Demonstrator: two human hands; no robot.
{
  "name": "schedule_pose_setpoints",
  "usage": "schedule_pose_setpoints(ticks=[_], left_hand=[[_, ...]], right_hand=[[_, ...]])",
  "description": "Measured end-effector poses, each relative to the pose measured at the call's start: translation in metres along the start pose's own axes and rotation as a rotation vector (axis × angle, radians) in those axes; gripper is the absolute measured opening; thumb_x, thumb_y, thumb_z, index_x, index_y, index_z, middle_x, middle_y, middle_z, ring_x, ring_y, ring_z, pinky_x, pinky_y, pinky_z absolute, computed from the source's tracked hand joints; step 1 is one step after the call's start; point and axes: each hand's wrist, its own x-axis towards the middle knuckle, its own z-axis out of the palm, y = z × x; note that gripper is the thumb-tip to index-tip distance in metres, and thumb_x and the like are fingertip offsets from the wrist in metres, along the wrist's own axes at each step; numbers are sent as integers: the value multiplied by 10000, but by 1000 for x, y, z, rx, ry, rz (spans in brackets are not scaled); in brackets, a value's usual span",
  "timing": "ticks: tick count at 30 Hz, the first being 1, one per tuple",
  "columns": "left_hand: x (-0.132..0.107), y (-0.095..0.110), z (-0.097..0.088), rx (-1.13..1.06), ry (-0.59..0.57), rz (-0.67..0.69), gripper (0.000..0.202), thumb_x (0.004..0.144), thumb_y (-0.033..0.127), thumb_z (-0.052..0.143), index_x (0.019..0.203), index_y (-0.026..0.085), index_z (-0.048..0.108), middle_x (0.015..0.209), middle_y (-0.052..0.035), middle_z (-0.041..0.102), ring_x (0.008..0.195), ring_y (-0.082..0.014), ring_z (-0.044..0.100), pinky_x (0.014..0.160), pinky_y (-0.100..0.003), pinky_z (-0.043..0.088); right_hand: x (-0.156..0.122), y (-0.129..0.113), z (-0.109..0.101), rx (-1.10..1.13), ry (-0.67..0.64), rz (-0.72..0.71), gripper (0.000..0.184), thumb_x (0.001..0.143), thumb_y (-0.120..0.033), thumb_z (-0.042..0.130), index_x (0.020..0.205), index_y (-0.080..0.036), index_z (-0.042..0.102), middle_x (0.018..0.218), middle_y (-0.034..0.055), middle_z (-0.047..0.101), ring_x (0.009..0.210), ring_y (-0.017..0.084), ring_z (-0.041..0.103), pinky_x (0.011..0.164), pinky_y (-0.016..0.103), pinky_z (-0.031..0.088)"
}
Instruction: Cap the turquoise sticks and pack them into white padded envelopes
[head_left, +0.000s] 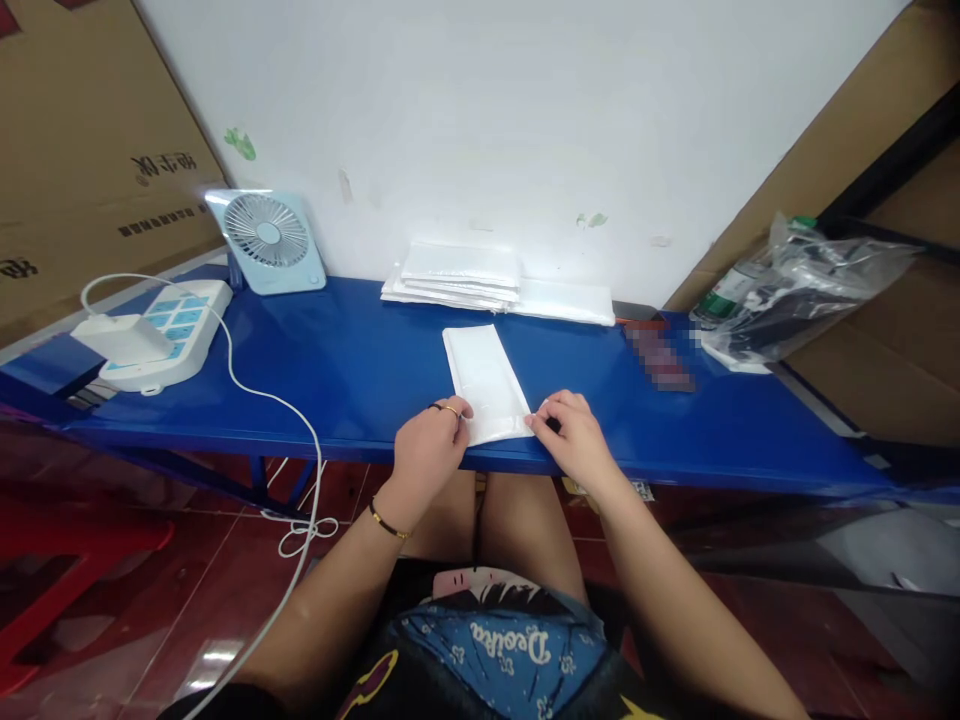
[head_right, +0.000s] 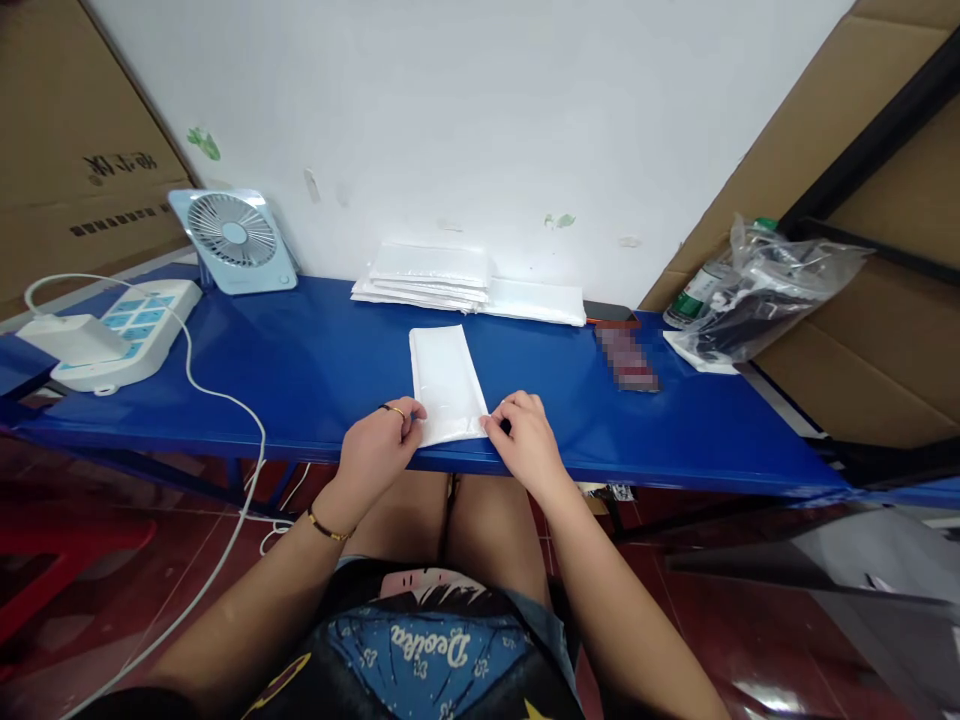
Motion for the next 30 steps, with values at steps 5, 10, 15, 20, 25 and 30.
schedule_pose_setpoints(ticks=[5,10,15,20,25,30], left_hand=[[-8,-9,0,-49,121,237,310,814,74,419,1032,219,585,1117,-59,590,1009,-197,556,796,-323,432],[-21,-8,2,-54,-3,500,357,839,146,468,1170,250,555,1189,-48,600,1115,-203,526,904,-375,378],[-23,-3,5,-70,-10,417,299,849,179,470,1118,246,585,1145,-38,629,1069,-187,557,865,-359,391],[-19,-4,3,-70,-17,389,266,853,217,498,1100,257,589,1113,-25,640,1014,-183,580,843,-352,405],[-1,-6,-2,-33,-100,412,217,858,326,537,1042,230,598,992,-27,664,913,-179,598,779,-308,459],[19,-4,-2,117,-123,591,195,908,242,424,874,155,595,784,-49,632,785,-173,602,734,-310,483]], right_hand=[[0,0,1,-23,-3,27,213,806,-303,577,625,-198,538,800,39,556,823,206,484,740,346,402],[1,0,1,-12,10,43,214,800,-309,582,623,-197,542,800,42,556,819,208,483,692,328,415],[-4,-5,1,-67,119,22,116,780,-313,607,828,-207,598,927,74,565,914,248,502,720,368,448],[-13,-25,6,-147,59,-290,197,843,-286,536,1003,-231,636,1046,95,593,1042,269,507,882,425,412],[-12,-36,7,-164,-74,-256,227,878,-322,490,988,-228,665,928,74,636,881,209,572,746,322,464],[-7,-37,2,-194,-94,-244,215,840,-318,535,998,-224,647,947,69,634,880,209,575,709,304,471]])
